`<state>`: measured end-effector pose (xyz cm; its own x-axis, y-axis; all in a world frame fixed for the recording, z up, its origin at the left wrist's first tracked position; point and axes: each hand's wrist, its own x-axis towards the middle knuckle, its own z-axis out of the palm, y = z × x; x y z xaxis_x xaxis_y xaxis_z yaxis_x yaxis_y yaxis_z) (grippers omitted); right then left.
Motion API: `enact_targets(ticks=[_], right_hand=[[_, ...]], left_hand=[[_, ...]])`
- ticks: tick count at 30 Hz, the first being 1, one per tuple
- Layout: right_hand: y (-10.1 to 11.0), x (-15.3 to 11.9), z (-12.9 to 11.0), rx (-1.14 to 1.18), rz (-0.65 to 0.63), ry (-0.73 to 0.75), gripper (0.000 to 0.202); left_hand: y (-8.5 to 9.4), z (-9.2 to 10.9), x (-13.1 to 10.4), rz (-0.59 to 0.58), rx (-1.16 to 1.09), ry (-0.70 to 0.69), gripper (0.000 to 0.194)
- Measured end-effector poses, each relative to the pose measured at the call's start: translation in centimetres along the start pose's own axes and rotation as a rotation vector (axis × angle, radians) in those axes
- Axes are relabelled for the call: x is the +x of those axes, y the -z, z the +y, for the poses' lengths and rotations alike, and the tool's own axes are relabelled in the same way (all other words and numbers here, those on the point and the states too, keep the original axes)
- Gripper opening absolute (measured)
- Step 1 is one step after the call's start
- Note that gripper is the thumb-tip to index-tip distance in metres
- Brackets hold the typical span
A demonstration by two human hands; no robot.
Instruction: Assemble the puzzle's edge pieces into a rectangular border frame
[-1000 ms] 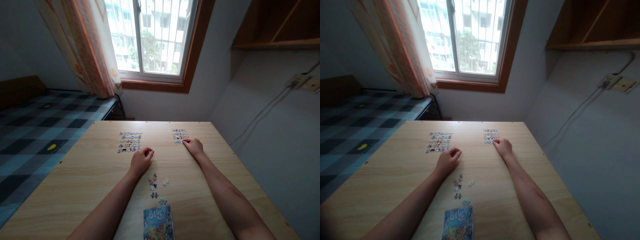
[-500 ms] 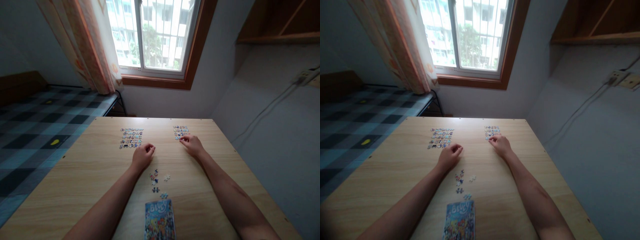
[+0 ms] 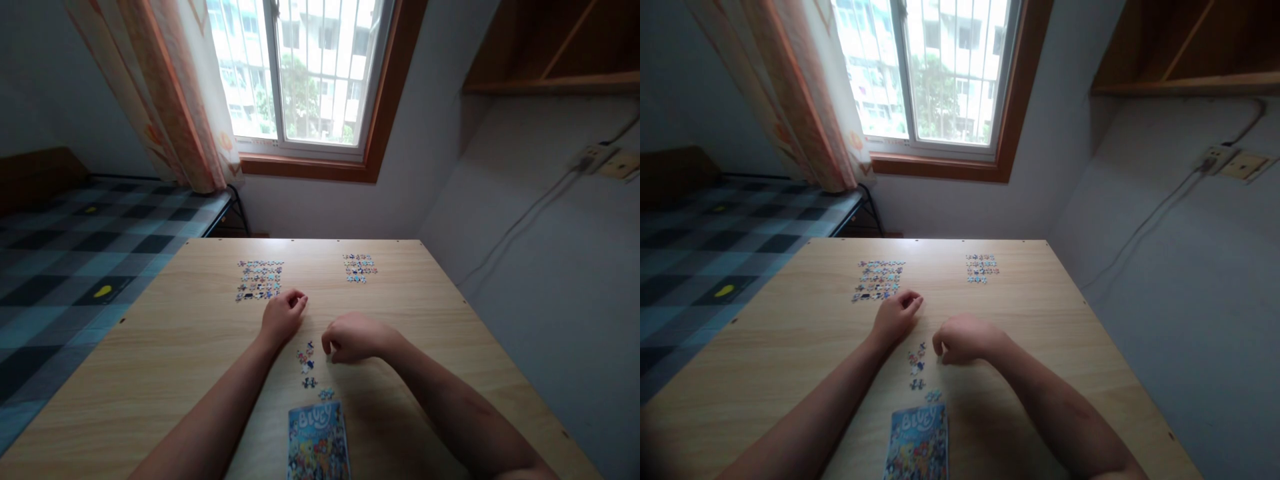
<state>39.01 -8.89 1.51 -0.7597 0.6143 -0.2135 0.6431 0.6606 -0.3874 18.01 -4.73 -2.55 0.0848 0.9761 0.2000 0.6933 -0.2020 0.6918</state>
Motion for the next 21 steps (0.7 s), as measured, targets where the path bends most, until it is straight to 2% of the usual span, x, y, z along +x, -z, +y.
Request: enact_targets(ticks=[4,7,10,14,17,21], right_hand=[[0.7,-0.2,0.1,0.034,-0.017,0.016,0.007],[2.3,-1.1,1.7,0.147,-0.001,0.002,0.009],[4.1,-2.7,5.1,0.178,0.092,-0.067,0.016],[5.4,-5.2,10.6,0.302,0.34,-0.255,0.017],[5.1,-6.1,13.3,0.311,0.439,-0.36,0.021],[3.3,-5.9,14.7,0.241,0.497,-0.471,0.024]], left_hand=[[0.0,-0.1,0.0,-0.005,0.007,0.002,0.027],[0.0,0.0,0.1,-0.005,0.012,0.0,0.027],[0.1,0.0,0.1,-0.01,0.015,0.01,0.027],[0.2,0.1,0.1,-0.017,0.016,0.01,0.027],[0.2,0.0,0.1,-0.016,0.019,0.009,0.027],[0.1,-0.1,0.2,-0.016,0.017,0.016,0.026]])
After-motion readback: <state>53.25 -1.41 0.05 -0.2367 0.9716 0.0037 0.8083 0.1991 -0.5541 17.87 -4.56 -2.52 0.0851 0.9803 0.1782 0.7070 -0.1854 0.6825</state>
